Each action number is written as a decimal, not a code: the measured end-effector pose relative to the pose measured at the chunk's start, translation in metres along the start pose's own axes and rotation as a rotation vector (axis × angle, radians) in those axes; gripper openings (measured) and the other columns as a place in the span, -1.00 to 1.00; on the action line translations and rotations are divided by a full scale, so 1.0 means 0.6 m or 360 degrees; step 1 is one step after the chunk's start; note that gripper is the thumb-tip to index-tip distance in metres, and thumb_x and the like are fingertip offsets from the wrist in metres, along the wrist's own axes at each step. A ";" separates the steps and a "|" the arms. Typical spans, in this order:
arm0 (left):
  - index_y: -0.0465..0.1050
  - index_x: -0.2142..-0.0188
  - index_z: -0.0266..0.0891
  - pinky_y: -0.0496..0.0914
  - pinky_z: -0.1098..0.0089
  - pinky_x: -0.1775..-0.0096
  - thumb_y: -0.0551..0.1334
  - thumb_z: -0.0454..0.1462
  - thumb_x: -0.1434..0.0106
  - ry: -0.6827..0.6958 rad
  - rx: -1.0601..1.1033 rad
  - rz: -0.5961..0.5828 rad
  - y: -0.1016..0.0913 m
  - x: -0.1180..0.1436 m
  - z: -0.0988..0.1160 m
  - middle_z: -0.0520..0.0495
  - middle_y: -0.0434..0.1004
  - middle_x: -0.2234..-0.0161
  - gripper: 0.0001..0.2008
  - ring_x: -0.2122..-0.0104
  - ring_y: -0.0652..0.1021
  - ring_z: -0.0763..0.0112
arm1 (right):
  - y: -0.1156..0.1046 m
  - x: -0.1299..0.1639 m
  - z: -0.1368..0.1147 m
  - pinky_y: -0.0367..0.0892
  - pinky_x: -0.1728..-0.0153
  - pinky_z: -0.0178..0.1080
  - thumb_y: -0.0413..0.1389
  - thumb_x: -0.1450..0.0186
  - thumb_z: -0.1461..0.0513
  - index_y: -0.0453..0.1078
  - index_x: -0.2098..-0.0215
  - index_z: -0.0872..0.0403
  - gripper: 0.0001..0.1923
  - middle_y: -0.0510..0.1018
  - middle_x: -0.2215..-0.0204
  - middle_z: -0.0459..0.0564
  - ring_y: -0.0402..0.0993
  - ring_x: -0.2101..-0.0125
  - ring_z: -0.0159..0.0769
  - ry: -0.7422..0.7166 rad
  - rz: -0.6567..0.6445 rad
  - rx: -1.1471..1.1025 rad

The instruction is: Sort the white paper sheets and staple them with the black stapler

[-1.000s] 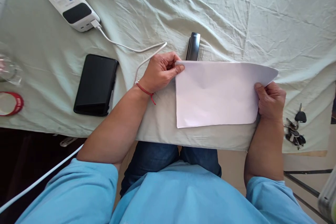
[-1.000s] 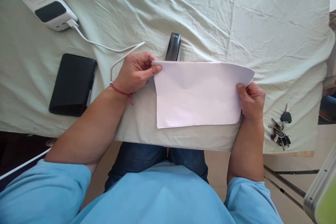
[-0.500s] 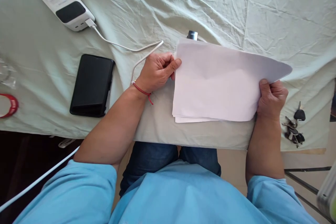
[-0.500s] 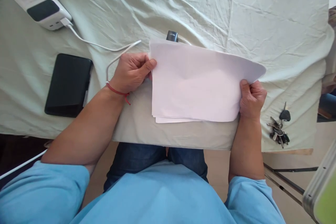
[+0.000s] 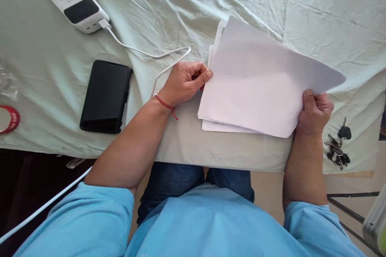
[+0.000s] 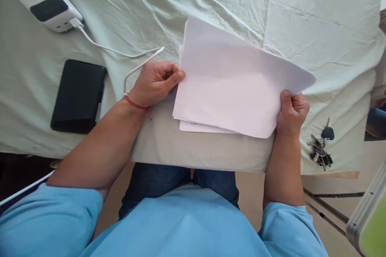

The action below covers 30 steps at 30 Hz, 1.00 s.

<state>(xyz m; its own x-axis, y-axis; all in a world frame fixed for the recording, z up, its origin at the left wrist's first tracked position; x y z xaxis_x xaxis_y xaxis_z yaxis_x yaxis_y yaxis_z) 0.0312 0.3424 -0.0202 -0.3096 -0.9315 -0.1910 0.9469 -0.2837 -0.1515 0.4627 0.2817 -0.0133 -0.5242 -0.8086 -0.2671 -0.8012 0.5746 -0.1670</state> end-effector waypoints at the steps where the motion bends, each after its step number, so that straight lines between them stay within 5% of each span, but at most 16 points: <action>1: 0.48 0.40 -0.15 0.18 0.32 0.45 0.53 0.07 -0.45 -0.0019 0.0024 -0.0008 0.000 0.001 -0.004 0.05 0.40 0.50 -0.52 0.51 0.33 0.47 | -0.001 0.000 0.000 0.55 0.02 -0.09 0.59 -0.08 -0.20 0.71 0.33 0.07 -0.45 0.67 0.36 -0.08 0.49 0.25 -0.28 0.0003 0.0005 -0.0005; 6: 0.52 0.35 -0.13 0.27 0.30 0.41 0.64 0.05 -0.29 -0.0063 0.0129 -0.0102 0.008 0.003 -0.019 0.02 0.50 0.44 -0.56 0.46 0.42 0.40 | -0.001 0.000 0.000 0.60 -0.07 -0.04 0.59 -0.07 -0.18 0.73 0.34 0.04 -0.49 0.70 0.35 -0.07 0.56 0.21 -0.23 0.0030 0.0021 -0.0016; 12: 0.34 0.49 -0.12 0.07 0.25 0.42 0.48 0.14 -0.49 0.0094 -0.0122 -0.0035 0.003 -0.004 -0.002 0.08 0.20 0.56 -0.39 0.50 0.19 0.42 | 0.004 0.001 -0.004 0.60 -0.20 0.07 0.58 -0.07 -0.21 0.69 0.39 0.00 -0.49 0.64 0.41 -0.09 0.60 0.20 -0.16 0.0013 0.0019 -0.0007; 20: 0.44 0.36 -0.11 0.16 0.26 0.44 0.61 0.22 -0.36 -0.0043 0.0087 0.0026 0.001 0.001 -0.014 0.02 0.37 0.44 -0.42 0.47 0.30 0.41 | -0.001 0.000 0.001 0.58 0.06 -0.09 0.61 -0.06 -0.21 0.67 0.40 0.05 -0.45 0.65 0.42 -0.11 0.47 0.32 -0.30 0.0026 0.0044 0.0004; 30: 0.30 0.47 -0.12 0.12 0.22 0.41 0.39 0.33 -0.54 0.0106 -0.0137 0.0065 -0.001 -0.005 0.001 0.05 0.15 0.52 -0.28 0.48 0.19 0.40 | -0.003 -0.004 0.014 0.58 0.04 -0.11 0.64 -0.05 -0.21 0.77 0.31 0.01 -0.46 0.75 0.32 -0.09 0.55 0.25 -0.27 0.0060 0.0018 -0.0056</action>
<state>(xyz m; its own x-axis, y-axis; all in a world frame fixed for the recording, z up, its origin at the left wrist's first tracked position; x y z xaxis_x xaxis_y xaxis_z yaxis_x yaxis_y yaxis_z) 0.0315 0.3451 -0.0189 -0.2784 -0.9240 -0.2620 0.9488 -0.2222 -0.2246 0.4677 0.2840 -0.0202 -0.5432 -0.8067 -0.2329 -0.8046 0.5794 -0.1304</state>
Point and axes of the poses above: each hand's wrist, its own x-axis away from the middle knuckle, its own y-axis out of the palm, z = x × y, the point moved 8 cm from there along -x, towards the middle knuckle
